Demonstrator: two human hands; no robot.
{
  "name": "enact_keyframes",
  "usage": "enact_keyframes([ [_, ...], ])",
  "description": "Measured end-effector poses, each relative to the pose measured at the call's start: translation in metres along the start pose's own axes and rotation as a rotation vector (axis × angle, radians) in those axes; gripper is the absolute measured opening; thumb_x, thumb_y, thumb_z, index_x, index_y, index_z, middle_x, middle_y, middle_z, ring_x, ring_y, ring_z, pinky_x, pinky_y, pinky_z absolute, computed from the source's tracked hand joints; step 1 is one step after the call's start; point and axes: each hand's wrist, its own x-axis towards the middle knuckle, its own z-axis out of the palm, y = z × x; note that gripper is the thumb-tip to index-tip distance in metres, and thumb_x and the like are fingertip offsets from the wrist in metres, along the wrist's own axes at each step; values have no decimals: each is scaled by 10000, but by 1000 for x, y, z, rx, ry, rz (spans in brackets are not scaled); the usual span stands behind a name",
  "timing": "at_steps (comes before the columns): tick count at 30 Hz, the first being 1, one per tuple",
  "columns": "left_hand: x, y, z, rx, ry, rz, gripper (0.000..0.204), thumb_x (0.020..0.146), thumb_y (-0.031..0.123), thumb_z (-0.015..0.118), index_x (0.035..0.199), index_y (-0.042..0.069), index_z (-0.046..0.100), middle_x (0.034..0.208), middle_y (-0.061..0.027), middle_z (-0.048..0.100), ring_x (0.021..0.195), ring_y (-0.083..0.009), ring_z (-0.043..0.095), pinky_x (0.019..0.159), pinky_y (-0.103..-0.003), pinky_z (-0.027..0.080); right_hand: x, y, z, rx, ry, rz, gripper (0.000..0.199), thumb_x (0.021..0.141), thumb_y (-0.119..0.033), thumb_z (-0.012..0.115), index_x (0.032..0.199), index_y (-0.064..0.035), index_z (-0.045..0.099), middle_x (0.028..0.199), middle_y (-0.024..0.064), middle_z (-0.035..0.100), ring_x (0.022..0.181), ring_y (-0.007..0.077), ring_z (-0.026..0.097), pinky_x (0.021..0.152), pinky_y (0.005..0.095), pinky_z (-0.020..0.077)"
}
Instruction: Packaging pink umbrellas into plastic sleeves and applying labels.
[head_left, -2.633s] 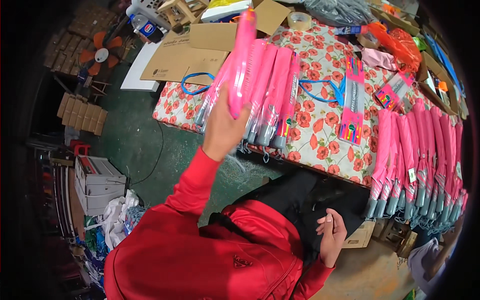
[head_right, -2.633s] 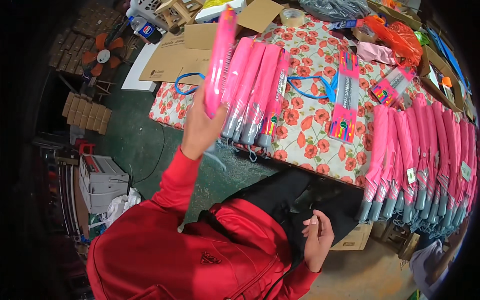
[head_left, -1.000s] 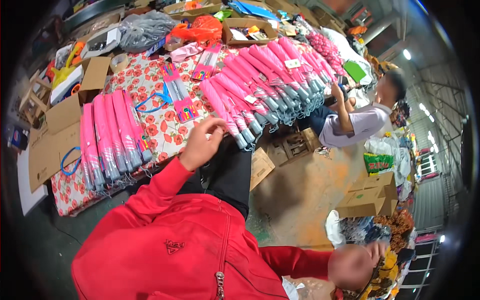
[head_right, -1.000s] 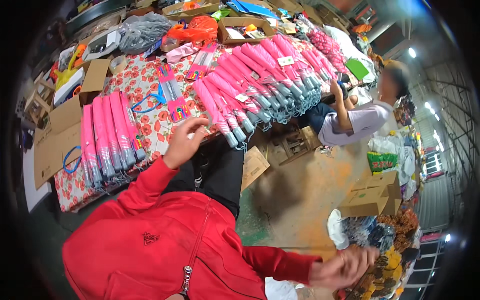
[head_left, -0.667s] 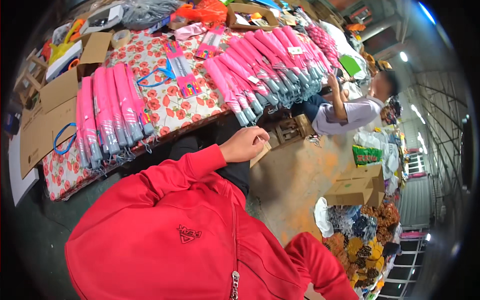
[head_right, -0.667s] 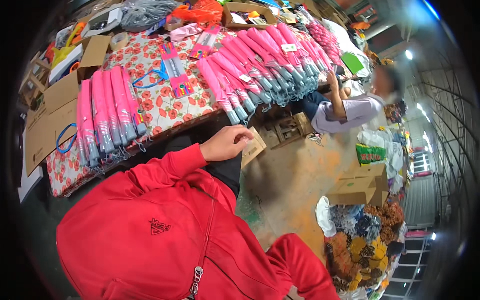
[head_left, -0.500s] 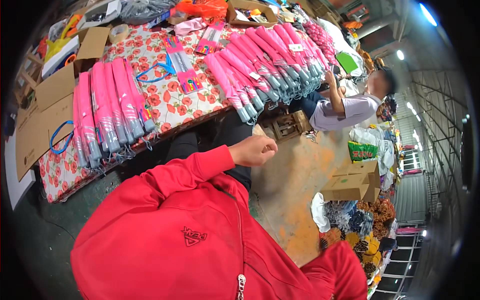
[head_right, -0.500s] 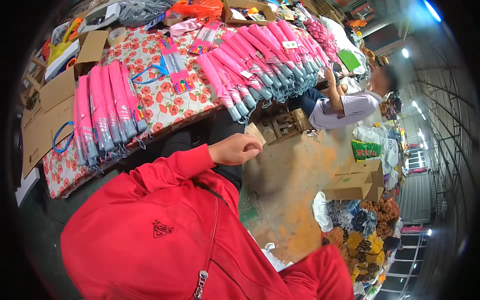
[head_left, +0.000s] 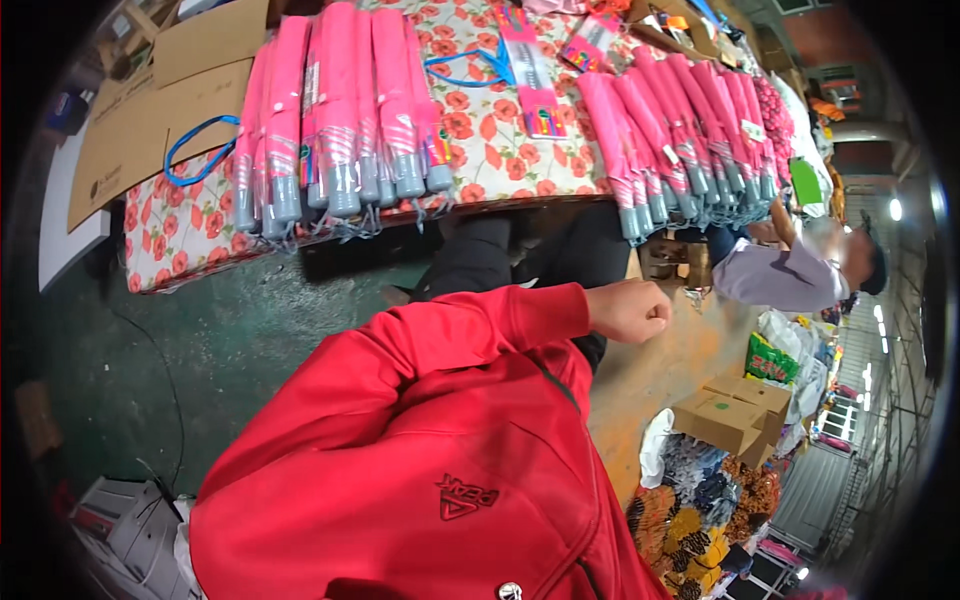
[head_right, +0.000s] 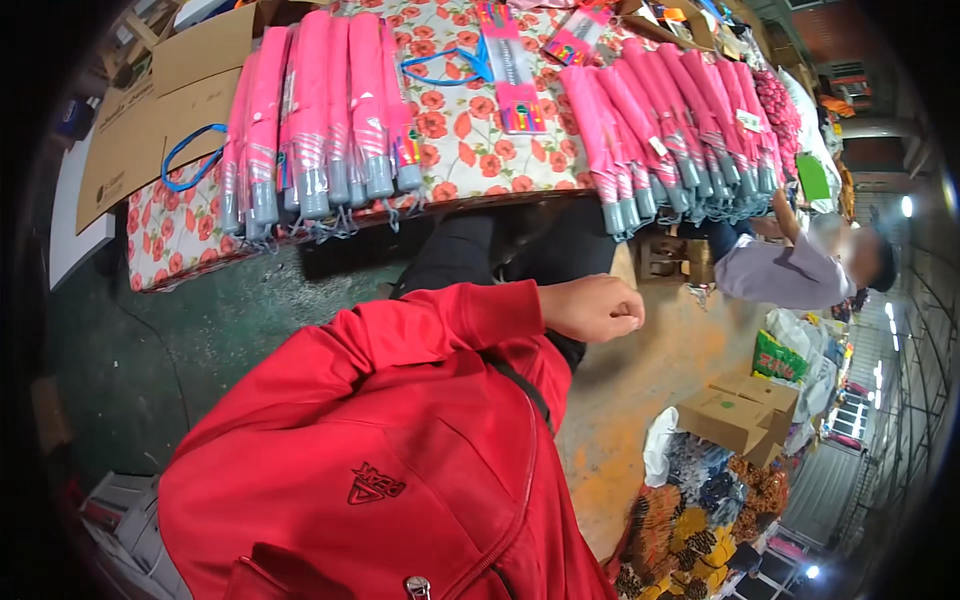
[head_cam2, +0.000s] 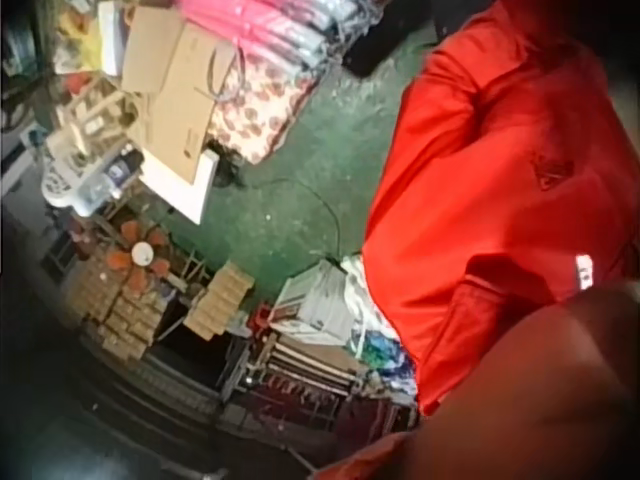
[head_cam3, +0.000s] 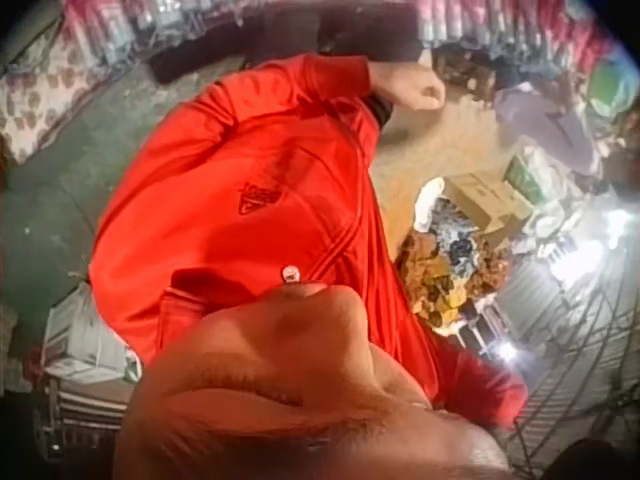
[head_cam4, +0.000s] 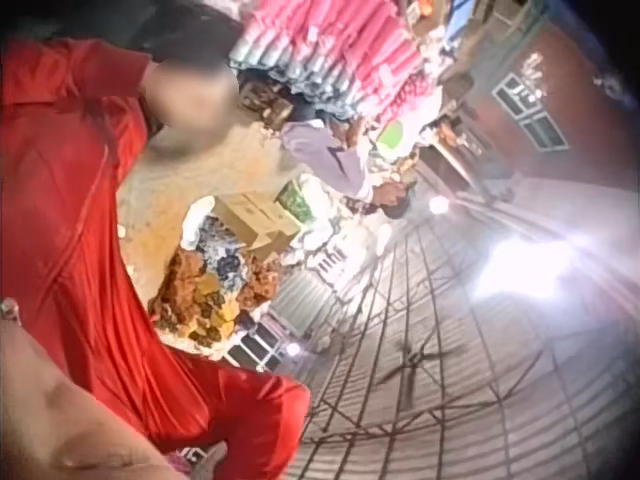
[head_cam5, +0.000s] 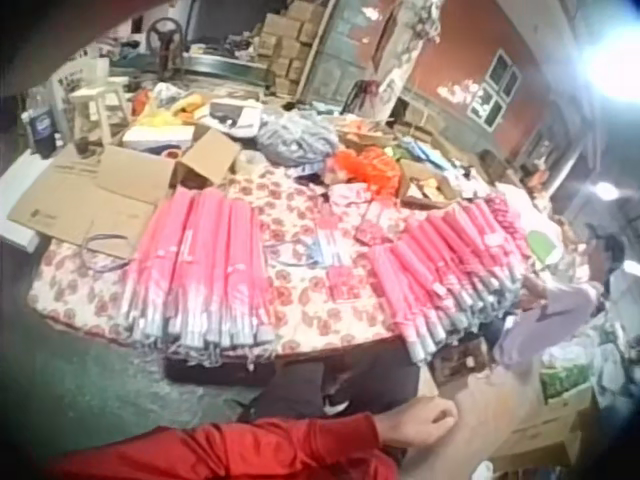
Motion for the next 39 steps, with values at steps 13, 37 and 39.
enact_keyframes([
  [13, -23, 12, 17, -147, -102, -42, 177, 866, 140, 557, 809, 7, 657, 705, -82, 673, 603, -292, 569, 599, -385, 463, 3, 30, 12, -202, -50, 184, 381, 954, -183, 497, 1277, 16, 532, 1018, 112, 632, 657, 188, 540, 637, 404, 461],
  [37, -37, -13, -7, -142, 85, -177, 172, 858, 135, 568, 777, 7, 648, 661, -80, 657, 565, -298, 572, 584, -388, 464, 42, 175, -49, -314, -164, 628, 435, 960, -319, 532, 1244, 7, 582, 1015, 116, 672, 715, 241, 576, 723, 496, 476],
  [39, -35, -15, -6, -151, 75, -218, 170, 857, 136, 569, 787, 7, 657, 674, -85, 662, 573, -300, 575, 588, -393, 468, 41, 190, -57, -321, -164, 648, 442, 960, -331, 535, 1241, 6, 586, 1014, 117, 675, 720, 245, 579, 730, 503, 477],
])
